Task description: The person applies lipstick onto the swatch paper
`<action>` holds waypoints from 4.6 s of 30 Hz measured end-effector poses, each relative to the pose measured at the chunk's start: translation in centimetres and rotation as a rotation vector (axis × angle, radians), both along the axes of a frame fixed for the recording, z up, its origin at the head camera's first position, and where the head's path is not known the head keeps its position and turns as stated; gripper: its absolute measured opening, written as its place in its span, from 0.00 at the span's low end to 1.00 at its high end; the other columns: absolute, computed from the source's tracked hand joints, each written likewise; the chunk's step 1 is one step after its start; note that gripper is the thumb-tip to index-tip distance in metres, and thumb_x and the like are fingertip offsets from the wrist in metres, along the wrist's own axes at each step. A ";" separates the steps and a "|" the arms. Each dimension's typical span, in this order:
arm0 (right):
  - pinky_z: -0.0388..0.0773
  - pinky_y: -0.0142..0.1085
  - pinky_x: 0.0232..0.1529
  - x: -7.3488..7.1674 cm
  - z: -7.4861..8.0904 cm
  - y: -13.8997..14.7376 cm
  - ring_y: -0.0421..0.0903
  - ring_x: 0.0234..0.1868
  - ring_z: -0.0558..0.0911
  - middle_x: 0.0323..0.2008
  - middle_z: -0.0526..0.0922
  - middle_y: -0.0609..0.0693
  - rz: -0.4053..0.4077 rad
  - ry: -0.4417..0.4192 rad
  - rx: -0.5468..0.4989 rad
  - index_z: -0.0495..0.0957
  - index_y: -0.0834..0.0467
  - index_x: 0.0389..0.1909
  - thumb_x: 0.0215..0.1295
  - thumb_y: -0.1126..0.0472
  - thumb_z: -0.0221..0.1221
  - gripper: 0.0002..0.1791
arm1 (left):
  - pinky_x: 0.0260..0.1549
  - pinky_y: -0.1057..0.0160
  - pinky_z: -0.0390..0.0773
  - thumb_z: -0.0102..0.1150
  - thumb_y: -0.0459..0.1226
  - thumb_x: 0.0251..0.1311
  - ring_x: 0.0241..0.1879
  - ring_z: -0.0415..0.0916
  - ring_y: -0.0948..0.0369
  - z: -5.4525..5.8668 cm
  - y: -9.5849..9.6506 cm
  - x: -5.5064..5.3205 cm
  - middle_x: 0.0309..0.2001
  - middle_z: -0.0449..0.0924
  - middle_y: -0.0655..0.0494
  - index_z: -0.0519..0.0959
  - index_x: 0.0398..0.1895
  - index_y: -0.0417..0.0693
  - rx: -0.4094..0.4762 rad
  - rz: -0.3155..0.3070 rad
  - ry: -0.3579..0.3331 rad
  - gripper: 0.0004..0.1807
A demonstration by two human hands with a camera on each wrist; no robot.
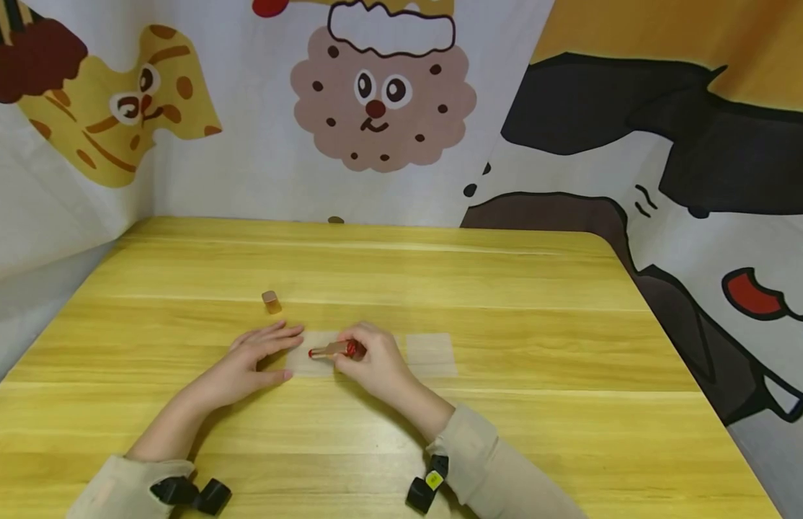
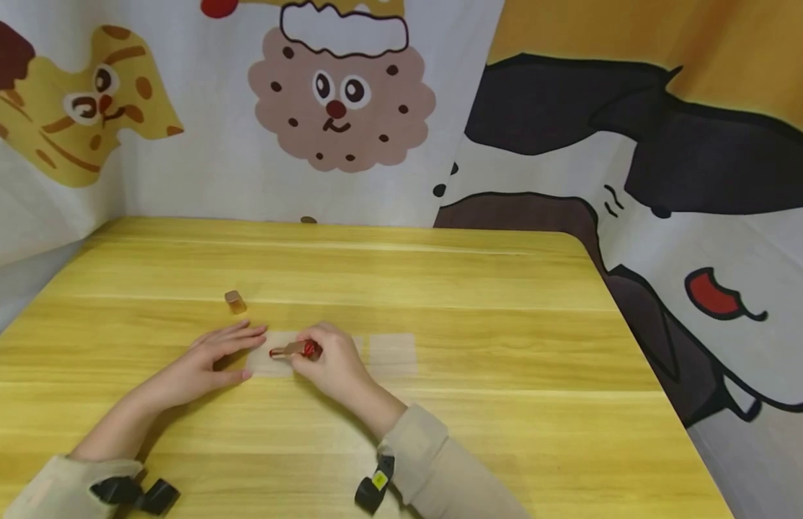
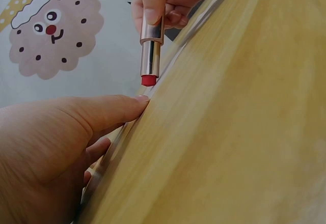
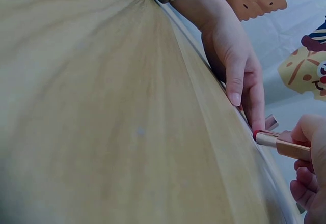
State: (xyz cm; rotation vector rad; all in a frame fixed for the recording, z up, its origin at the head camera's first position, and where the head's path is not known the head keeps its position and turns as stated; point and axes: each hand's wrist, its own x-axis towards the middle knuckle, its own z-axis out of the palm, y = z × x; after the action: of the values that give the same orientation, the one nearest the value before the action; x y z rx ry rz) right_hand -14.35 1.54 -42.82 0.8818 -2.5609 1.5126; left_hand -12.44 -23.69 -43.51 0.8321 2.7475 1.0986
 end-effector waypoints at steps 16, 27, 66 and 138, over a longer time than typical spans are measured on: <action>0.70 0.27 0.20 1.2 0.1 0.3 0.38 0.23 0.70 0.24 0.73 0.42 0.023 0.012 0.010 0.79 0.58 0.33 0.48 0.65 0.63 0.09 | 0.55 0.39 0.40 0.60 0.43 0.54 0.65 0.46 0.47 0.0 0.1 0.1 0.64 0.60 0.51 0.68 0.59 0.44 0.002 -0.007 0.040 0.29; 0.72 0.27 0.21 1.3 0.1 0.3 0.37 0.23 0.70 0.26 0.74 0.43 0.010 0.008 -0.027 0.79 0.60 0.33 0.48 0.66 0.62 0.09 | 0.55 0.39 0.40 0.60 0.43 0.54 0.65 0.46 0.46 -0.1 0.1 0.0 0.64 0.60 0.51 0.68 0.60 0.44 0.002 -0.011 0.041 0.29; 0.73 0.35 0.29 2.0 4.3 1.4 0.44 0.28 0.72 0.27 0.75 0.53 -0.068 -0.066 -0.280 0.76 0.69 0.36 0.52 0.72 0.60 0.09 | 0.56 0.41 0.41 0.61 0.42 0.54 0.65 0.46 0.48 0.0 0.1 0.0 0.64 0.60 0.52 0.69 0.59 0.45 0.008 -0.008 0.042 0.28; 0.75 0.32 0.36 0.1 2.4 5.7 0.48 0.36 0.77 0.37 0.77 0.61 -0.151 -0.134 -0.622 0.72 0.72 0.41 0.59 0.71 0.55 0.10 | 0.56 0.43 0.55 0.64 0.44 0.51 0.62 0.56 0.52 1.9 2.0 0.8 0.62 0.62 0.51 0.67 0.61 0.54 0.215 0.230 -0.011 0.32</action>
State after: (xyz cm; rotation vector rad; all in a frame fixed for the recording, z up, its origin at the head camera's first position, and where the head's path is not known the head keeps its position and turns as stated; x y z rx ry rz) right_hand -14.28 7.23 -40.43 0.5050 -1.9507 2.1775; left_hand -11.66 -21.71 -41.57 0.5346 2.8048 1.4545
